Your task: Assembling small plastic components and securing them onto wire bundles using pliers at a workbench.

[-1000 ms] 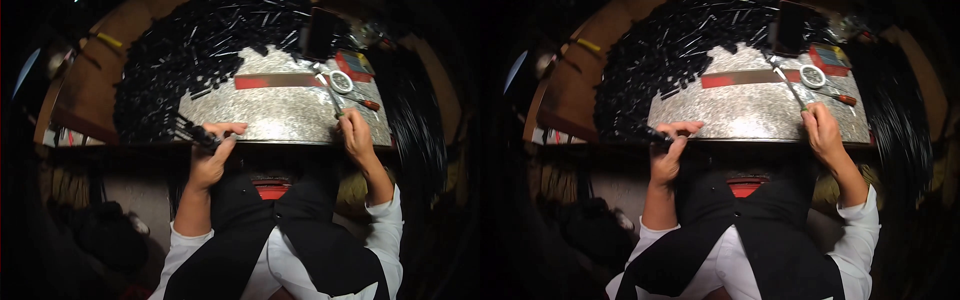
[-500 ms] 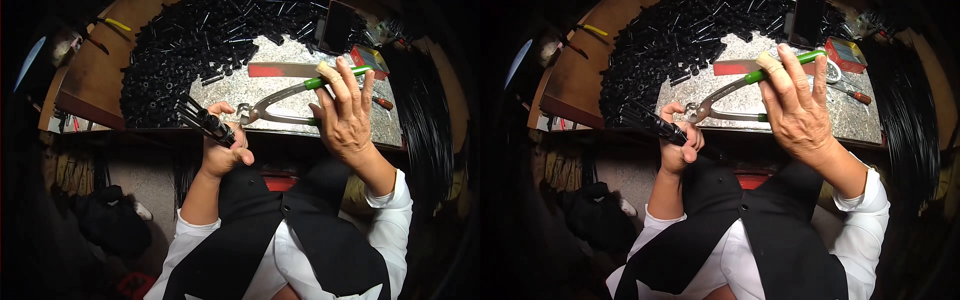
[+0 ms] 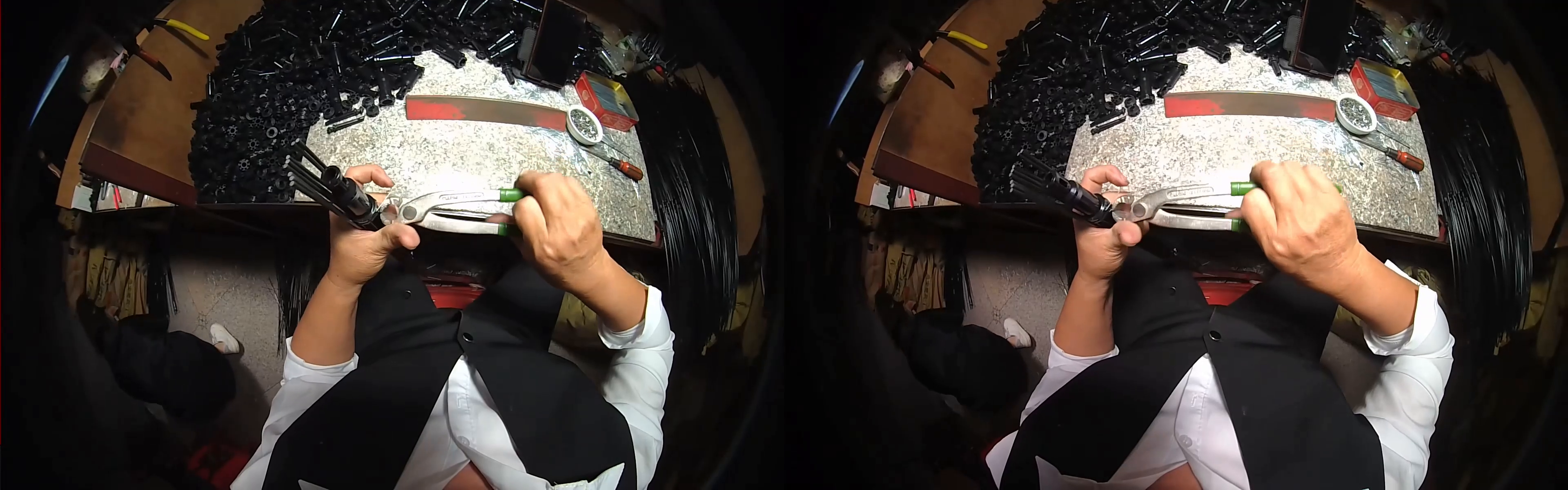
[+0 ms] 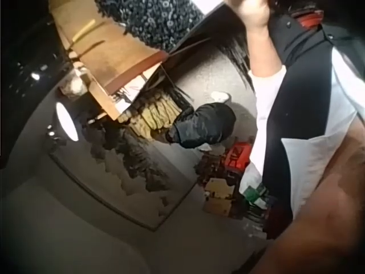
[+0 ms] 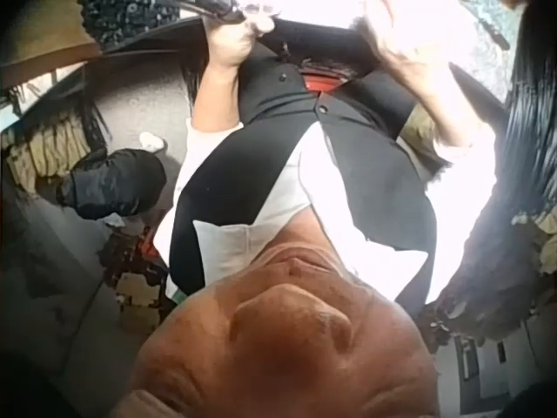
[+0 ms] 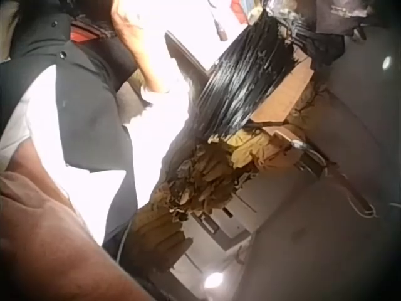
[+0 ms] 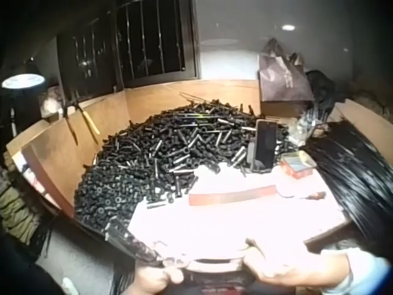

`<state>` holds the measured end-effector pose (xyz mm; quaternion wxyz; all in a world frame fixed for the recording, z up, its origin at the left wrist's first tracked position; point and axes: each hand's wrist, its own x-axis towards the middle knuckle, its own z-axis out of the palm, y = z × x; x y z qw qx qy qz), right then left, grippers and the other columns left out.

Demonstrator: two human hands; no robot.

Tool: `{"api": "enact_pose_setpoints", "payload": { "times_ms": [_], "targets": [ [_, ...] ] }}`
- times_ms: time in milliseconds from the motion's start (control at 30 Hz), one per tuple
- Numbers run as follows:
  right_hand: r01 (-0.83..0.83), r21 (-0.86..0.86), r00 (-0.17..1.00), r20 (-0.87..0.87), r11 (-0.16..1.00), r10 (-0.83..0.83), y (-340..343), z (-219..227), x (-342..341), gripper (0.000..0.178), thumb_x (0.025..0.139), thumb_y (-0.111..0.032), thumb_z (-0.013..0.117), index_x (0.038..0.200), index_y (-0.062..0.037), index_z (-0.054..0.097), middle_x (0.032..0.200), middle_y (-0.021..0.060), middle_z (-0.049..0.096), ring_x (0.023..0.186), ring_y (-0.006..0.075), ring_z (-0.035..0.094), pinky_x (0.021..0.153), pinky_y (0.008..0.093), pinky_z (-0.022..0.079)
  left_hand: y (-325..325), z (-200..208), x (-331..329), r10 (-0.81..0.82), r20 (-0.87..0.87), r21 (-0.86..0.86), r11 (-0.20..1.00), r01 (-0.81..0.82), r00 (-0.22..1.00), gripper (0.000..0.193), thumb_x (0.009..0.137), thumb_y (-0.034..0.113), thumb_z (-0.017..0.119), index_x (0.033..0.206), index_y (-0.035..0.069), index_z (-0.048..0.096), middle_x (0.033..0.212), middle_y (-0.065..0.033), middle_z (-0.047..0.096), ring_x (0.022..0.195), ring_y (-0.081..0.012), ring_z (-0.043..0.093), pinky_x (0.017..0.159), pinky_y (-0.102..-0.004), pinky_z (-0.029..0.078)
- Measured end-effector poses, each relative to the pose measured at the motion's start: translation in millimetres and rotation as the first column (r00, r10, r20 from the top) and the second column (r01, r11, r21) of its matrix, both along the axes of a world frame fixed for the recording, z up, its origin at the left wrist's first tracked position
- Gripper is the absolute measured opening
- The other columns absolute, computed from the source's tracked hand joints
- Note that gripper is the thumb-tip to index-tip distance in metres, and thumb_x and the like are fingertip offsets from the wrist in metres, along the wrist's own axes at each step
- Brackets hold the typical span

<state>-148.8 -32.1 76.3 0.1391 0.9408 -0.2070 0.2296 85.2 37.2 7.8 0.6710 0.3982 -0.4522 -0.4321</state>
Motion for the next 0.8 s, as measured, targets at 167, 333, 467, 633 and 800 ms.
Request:
{"api": "enact_pose_setpoints", "payload": {
  "times_ms": [167, 333, 467, 633, 800],
  "targets": [
    [-0.136, 0.355, 0.989, -0.01, 0.925, 0.149, 7, -10, -11, 0.021, 0.077, -0.009, 0.068, 0.093, 0.0009, 0.056, 0.075, 0.0131, 0.059, 0.065, 0.0274, 0.062, 0.054, 0.0367, 0.048, 4, -3, 7, -0.14, -0.033, 0.057, 0.988, 0.141, 0.99, 0.079, 0.045, 0.052, 0.082, 0.097, 0.0, 0.051, 0.074, 0.0045, 0.051, 0.064, -0.0029, 0.046, 0.056, -0.017, 0.034],
    [0.022, 0.721, 0.988, 0.091, -0.693, 0.126, 7, -13, -15, 0.028, 0.077, -0.006, 0.073, 0.092, 0.0003, 0.05, 0.063, 0.0092, 0.056, 0.054, 0.0204, 0.063, 0.047, 0.0303, 0.049, 0, 1, 5, -0.305, -0.003, 0.043, 0.951, 0.305, 0.952, 0.067, 0.042, 0.045, 0.087, 0.085, 0.001, 0.06, 0.076, 0.0029, 0.054, 0.069, -0.0052, 0.049, 0.06, -0.0203, 0.037],
    [0.14, 0.836, 0.986, -0.069, -0.531, 0.151, 10, 0, -9, 0.034, 0.076, -0.002, 0.071, 0.098, 0.0001, 0.047, 0.073, 0.0112, 0.059, 0.057, 0.0217, 0.064, 0.049, 0.0324, 0.049, 1, 3, 4, -0.278, 0.115, 0.012, 0.96, 0.279, 0.954, 0.055, 0.048, 0.032, 0.091, 0.084, 0.003, 0.061, 0.074, 0.0014, 0.057, 0.069, -0.0067, 0.051, 0.061, -0.0215, 0.04],
    [0.025, 0.531, 0.999, -0.04, 0.847, -0.004, 15, -14, -13, 0.053, 0.081, -0.015, 0.064, 0.127, -0.0017, 0.042, 0.092, 0.0173, 0.053, 0.08, 0.0324, 0.057, 0.066, 0.0361, 0.045, -3, 2, -2, -0.12, 0.131, 0.03, 0.993, 0.117, 0.984, 0.05, 0.055, 0.024, 0.089, 0.087, 0.003, 0.058, 0.073, 0.0027, 0.055, 0.066, -0.0049, 0.048, 0.059, -0.0197, 0.038],
    [0.033, 0.98, 0.988, -0.002, -0.196, 0.156, 10, -3, -20, 0.039, 0.09, -0.026, 0.058, 0.117, 0.0017, 0.056, 0.083, 0.0099, 0.062, 0.077, 0.0127, 0.055, 0.07, 0.0264, 0.045, -5, -4, 1, -0.3, 0.068, 0.022, 0.954, 0.299, 0.952, 0.076, 0.047, 0.045, 0.087, 0.099, 0.001, 0.052, 0.074, 0.0026, 0.054, 0.058, -0.0007, 0.043, 0.057, -0.0167, 0.033]
  ]
}}
